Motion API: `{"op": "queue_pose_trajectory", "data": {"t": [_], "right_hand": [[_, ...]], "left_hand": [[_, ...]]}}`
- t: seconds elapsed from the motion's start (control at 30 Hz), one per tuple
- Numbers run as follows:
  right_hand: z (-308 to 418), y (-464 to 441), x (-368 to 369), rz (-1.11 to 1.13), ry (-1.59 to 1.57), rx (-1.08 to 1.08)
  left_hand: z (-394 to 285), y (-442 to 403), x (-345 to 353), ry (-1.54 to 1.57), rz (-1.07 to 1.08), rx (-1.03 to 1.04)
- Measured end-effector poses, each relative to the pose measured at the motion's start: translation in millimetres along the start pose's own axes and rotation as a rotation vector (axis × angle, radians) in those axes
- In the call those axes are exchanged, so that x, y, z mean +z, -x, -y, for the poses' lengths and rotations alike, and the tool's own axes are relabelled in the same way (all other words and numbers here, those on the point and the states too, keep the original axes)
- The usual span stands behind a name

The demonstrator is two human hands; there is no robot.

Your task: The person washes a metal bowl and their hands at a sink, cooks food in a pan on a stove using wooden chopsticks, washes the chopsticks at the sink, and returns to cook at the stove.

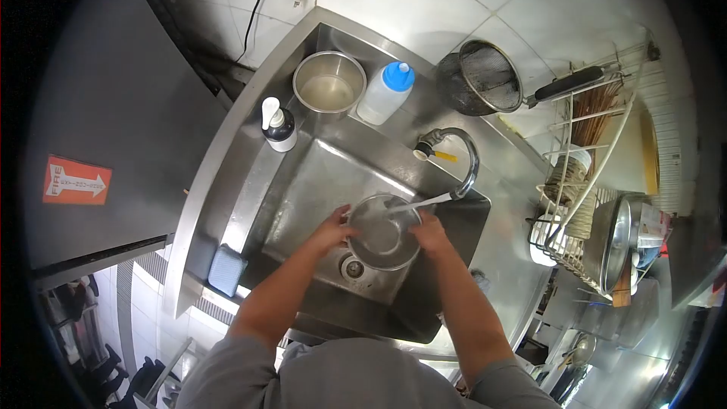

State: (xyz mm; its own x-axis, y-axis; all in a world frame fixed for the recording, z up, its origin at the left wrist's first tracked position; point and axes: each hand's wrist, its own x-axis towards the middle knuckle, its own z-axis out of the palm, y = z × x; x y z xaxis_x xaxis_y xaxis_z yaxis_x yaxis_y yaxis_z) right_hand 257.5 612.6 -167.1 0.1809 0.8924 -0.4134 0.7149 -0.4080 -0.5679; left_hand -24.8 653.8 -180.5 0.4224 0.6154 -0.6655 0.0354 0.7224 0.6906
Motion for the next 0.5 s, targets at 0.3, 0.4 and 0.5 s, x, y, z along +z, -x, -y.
{"op": "queue_pose_trajectory", "data": {"t": [0.3, 0.4, 0.5], "right_hand": [[75, -31, -1, -0.563, -0.748, -0.204], [112, -16, -20, -0.336, -0.891, 0.023], [114, -4, -14, -0.198, -0.392, 0.092]], "left_hand": [[18, -20, 12, 0.069, 0.036, -0.041], [23, -21, 7, 0.195, -0.011, -0.119], [41, -31, -8, 0.267, -0.002, -0.203]]}}
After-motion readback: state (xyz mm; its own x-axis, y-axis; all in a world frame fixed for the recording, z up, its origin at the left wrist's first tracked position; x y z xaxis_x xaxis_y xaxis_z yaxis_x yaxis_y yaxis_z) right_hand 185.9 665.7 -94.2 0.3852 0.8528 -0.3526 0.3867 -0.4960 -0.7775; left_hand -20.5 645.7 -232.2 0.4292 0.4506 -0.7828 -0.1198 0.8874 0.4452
